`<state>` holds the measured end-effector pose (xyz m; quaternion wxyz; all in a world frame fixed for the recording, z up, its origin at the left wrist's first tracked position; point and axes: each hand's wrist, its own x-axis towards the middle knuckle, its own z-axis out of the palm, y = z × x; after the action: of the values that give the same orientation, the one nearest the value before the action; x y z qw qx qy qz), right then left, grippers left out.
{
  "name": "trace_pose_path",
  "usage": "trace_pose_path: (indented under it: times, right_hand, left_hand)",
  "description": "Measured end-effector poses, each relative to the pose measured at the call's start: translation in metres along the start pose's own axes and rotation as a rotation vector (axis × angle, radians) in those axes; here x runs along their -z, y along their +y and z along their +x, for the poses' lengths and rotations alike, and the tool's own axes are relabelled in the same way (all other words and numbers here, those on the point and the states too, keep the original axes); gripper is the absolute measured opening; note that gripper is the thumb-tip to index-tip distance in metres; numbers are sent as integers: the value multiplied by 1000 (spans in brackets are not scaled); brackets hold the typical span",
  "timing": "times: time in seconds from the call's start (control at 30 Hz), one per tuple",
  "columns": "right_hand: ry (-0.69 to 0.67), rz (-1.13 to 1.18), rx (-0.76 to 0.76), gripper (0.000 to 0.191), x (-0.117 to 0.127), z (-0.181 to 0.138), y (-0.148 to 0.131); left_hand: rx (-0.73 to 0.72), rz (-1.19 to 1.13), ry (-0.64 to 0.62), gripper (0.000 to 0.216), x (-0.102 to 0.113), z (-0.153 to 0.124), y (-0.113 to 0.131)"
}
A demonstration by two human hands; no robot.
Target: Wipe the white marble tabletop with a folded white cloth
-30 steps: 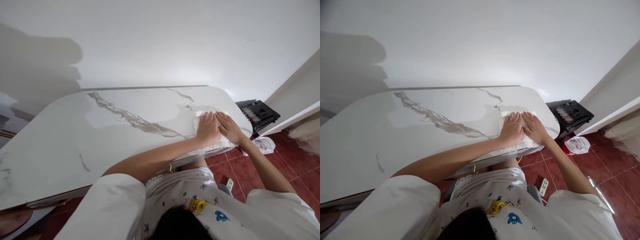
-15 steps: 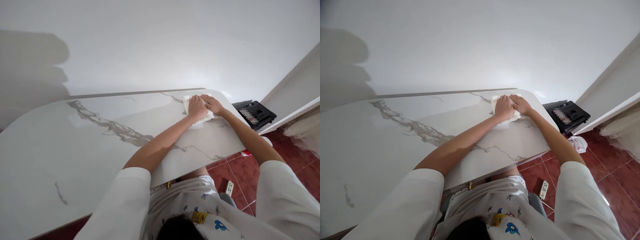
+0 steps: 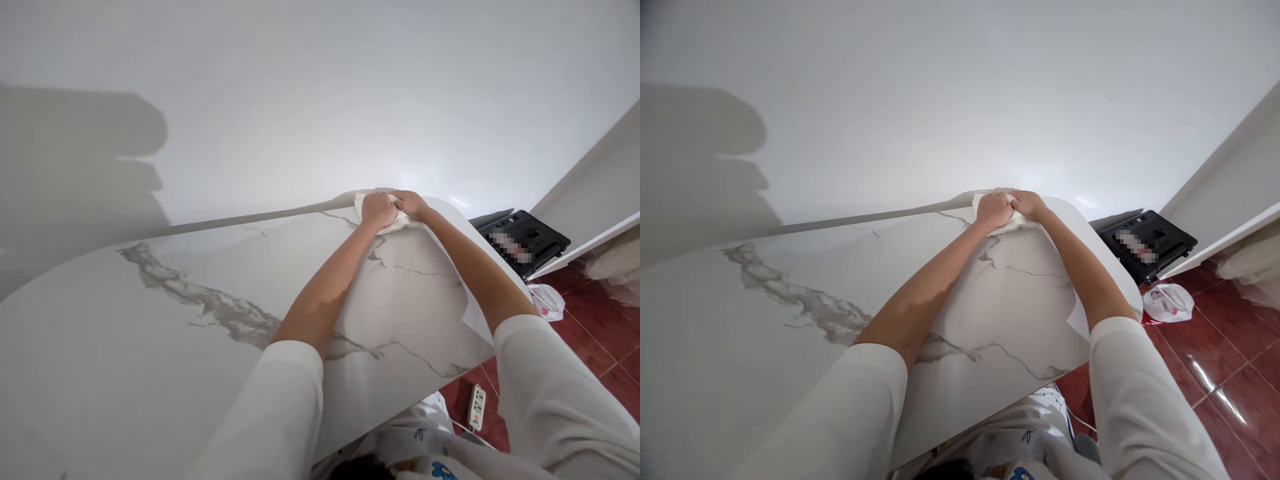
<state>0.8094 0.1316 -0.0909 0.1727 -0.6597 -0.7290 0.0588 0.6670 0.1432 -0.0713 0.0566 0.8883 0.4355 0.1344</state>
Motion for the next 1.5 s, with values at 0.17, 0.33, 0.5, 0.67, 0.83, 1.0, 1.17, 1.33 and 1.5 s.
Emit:
trace_pose_path:
  times: [0.17,0.33,0.5,0.67,0.83,1.0,1.17,1.33,1.5]
  right_hand:
    - [-2,-20,-46,45,0,5,-2]
    - [29,-79,62,51,-1,-11,-8]
    - [15,-136,63,57,1,-48,-29]
    - [-37,-140,76,59,6,-104,-56]
    - [-84,-142,98,60,13,-177,-96]
    - [-53,-135,108,61,19,-243,-122]
    - [-87,-131,196,59,30,-278,-102]
    - [-84,-150,159,58,37,-276,-60]
    - [-99,-119,129,58,33,-232,-29]
  left_hand:
    - [6,2,-6,35,0,6,-5]
    - [-74,28,60,40,1,-14,-2]
    - [-88,38,78,48,5,-52,9]
    - [-82,45,58,50,15,-110,28]
    - [-92,50,13,54,28,-180,46]
    - [-125,21,-74,56,44,-240,69]
    - [-45,-84,-207,59,49,-255,103]
    - [-46,-181,-253,61,37,-228,127]
    - [-8,-196,-190,57,22,-178,120]
